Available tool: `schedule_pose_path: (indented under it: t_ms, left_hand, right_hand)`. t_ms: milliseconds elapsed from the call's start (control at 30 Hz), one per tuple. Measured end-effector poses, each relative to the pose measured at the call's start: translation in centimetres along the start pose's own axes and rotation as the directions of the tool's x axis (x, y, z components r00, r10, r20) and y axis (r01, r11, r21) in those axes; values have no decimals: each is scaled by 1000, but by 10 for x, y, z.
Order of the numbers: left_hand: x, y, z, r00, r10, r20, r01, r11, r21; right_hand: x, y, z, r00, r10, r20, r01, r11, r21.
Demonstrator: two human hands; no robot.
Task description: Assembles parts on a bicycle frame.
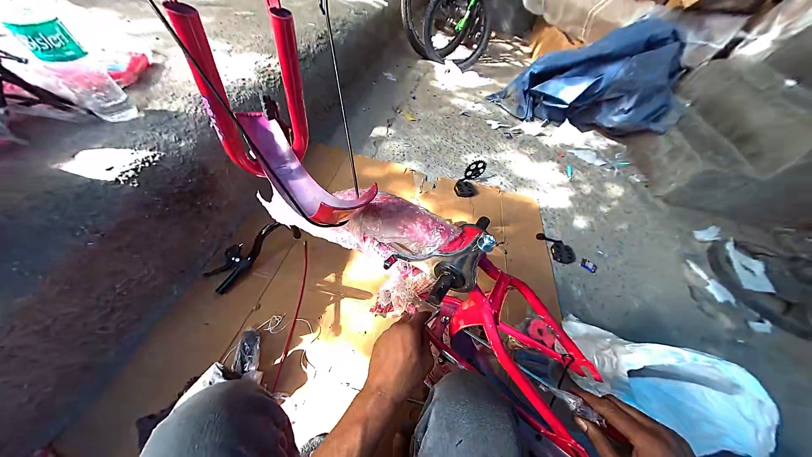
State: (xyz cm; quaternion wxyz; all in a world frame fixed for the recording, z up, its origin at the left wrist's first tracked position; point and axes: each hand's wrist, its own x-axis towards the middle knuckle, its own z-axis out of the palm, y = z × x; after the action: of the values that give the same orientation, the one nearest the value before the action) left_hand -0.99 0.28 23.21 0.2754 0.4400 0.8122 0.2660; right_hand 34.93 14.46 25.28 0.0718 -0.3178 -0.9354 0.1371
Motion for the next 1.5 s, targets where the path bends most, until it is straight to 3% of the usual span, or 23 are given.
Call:
schedule_pose_path:
  t_ms: [400, 567, 700, 800, 900, 967, 1000, 1067, 1133, 1167, 1267, 1367, 1433, 1500]
  left_hand:
    - [18, 50, -29, 964, -151, 220, 70, 939, 338]
    - [31, 44, -26, 977, -84, 194, 30, 964, 263]
    - [43, 40, -25, 991, 127, 50, -130, 989, 72]
    - [46, 34, -24, 956, 287, 66, -293, 948, 126]
    - [28, 23, -15, 961, 242, 131, -265, 944, 199]
    - [6, 9, 10, 979, 205, 16, -204, 959, 196]
    - [-3, -4, 31, 960, 252, -120, -227, 956, 186]
    - [-6, -30, 64, 855, 375, -359, -328, 926, 186]
    - [-6, -44, 76, 780, 458, -427, -402, 889, 220]
    - [-6, -45, 75, 782, 463, -418, -410, 886, 214]
    - [-14, -40, 63, 881, 303, -364, -354, 932, -82]
    - [-22, -41, 60, 887, 62, -458, -310, 815, -490]
    - [-22, -39, 55, 875, -37, -482, -307, 728, -613]
    - [-18, -35, 47, 895, -30, -444, -298, 702, -647]
  right_hand:
    - [-4, -12, -4, 999, 23, -46, -25, 999, -48]
    - [-5, -11, -1, 998, 20, -57, -23, 999, -41]
    - [-6, -10, 1, 998, 20, -66, -23, 999, -48]
    - [-6, -8, 3, 997, 13, -80, -17, 999, -51]
    - [-7, -3, 8, 994, -8, -110, 2, 998, -57]
    - [-7, 0, 12, 993, -15, -121, 8, 998, -62]
    - [-8, 1, 13, 993, -13, -120, 7, 998, -56]
    - [-7, -1, 12, 994, -7, -111, 2, 999, -42]
    - [-6, -3, 10, 994, -7, -106, 3, 999, -41]
    - [-6, -4, 8, 995, -8, -100, 4, 999, -44]
    - [-4, -6, 1, 996, -7, -86, 3, 999, -43]
    - [-5, -2, 7, 994, -16, -108, 10, 999, -52]
    - [-4, -1, 9, 991, -31, -131, 24, 998, -59]
    - [-4, 1, 11, 987, -43, -153, 33, 997, -66]
